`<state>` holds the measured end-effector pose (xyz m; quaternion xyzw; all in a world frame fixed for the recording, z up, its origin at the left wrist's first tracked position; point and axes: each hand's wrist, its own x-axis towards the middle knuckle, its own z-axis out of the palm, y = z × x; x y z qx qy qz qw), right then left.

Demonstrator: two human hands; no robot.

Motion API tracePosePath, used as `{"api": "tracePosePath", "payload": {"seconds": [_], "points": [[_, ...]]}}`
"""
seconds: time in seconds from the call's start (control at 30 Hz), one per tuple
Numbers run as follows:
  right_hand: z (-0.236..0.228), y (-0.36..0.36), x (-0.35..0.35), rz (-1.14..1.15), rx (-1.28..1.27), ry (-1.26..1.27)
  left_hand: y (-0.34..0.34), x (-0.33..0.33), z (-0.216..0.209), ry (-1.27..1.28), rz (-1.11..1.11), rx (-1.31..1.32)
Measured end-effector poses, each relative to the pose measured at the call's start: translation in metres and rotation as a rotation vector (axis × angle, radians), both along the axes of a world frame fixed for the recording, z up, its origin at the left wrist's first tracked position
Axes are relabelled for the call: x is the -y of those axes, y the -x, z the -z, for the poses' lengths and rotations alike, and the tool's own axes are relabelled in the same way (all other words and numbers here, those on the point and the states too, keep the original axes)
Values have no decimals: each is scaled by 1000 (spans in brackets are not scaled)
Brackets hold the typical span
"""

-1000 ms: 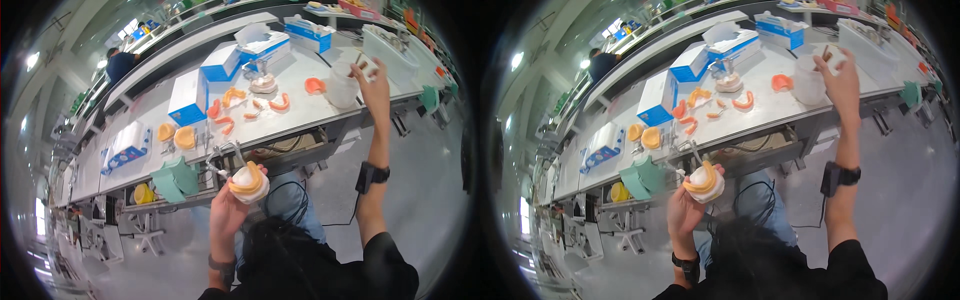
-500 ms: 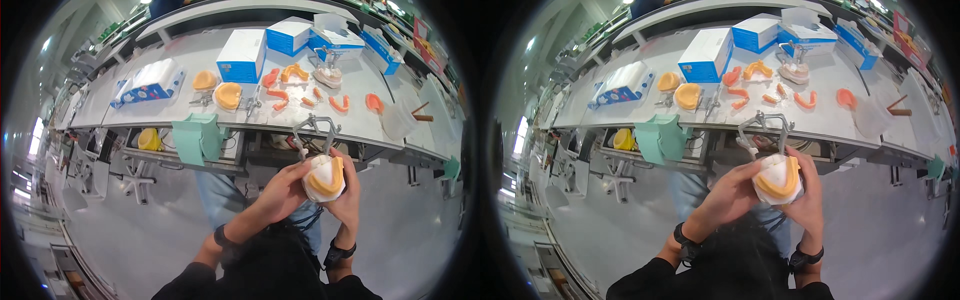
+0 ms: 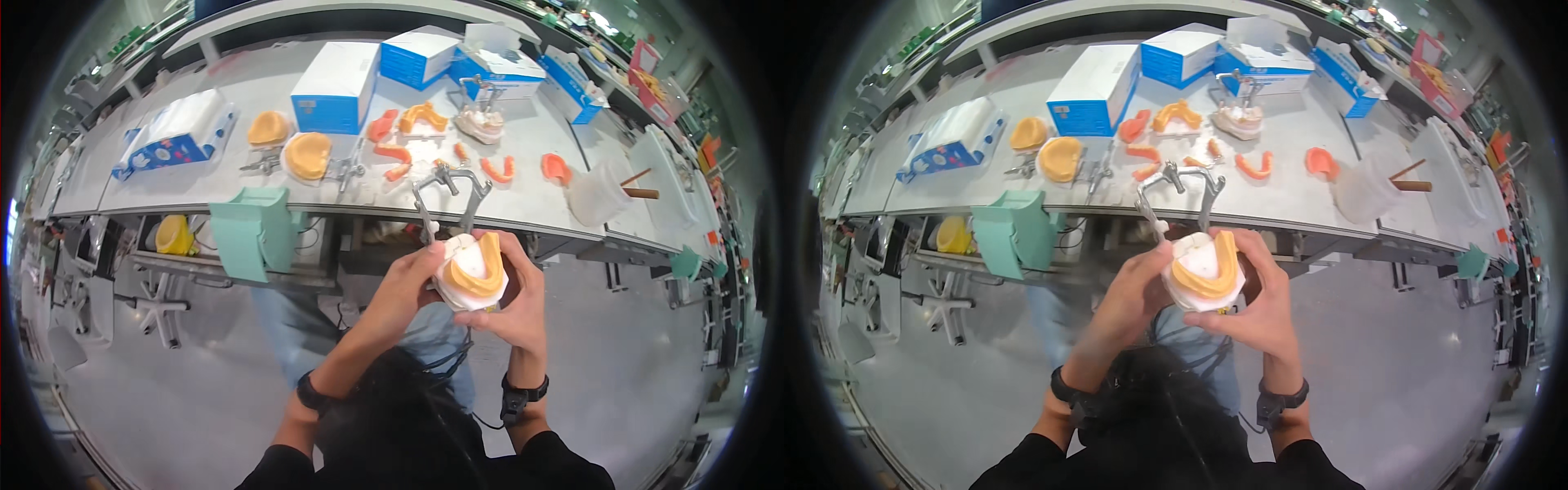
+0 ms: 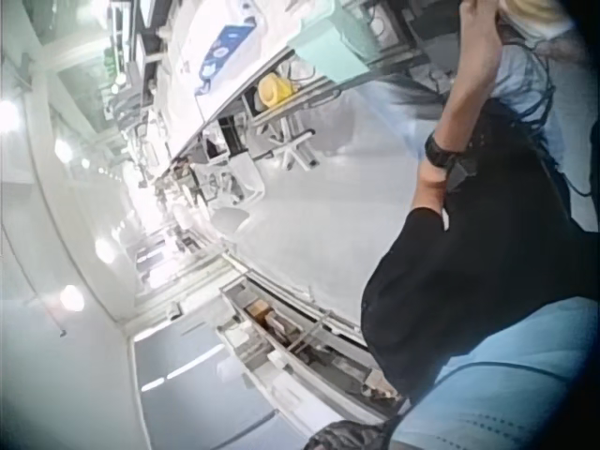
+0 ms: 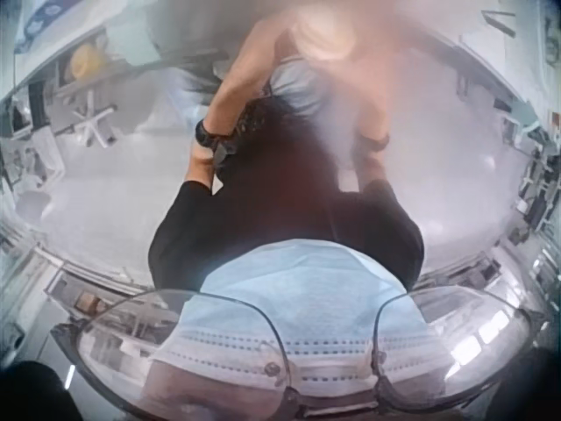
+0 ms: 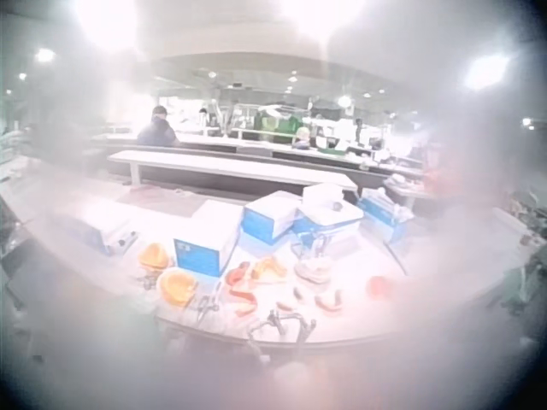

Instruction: Cleaning and brushing debris from dental molds and articulators using a brush.

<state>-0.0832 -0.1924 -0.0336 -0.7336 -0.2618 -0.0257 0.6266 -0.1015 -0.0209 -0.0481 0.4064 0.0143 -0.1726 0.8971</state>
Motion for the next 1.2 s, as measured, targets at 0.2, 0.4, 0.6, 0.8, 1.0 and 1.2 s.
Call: {"api": "tracePosePath", "payload": {"seconds": [0.2,0.4,0.6,0.8,1.0,1.2], "points": [[-29,-30,9,267,-91,-283,0,-22,-20,-351,-21,335],[-29,-141,38,714,149,-109,16,-49,-1,-244,-244,336],[-7,-215,56,857,170,168,40,-72,-8,-250,-362,340],[-6,-226,63,791,-49,493,61,-111,-54,-687,-621,377],[0,-232,62,833,64,602,27,-183,-107,-1170,-573,472],[10,-197,40,951,421,397,-72,-250,-110,-1572,-324,542]]}}
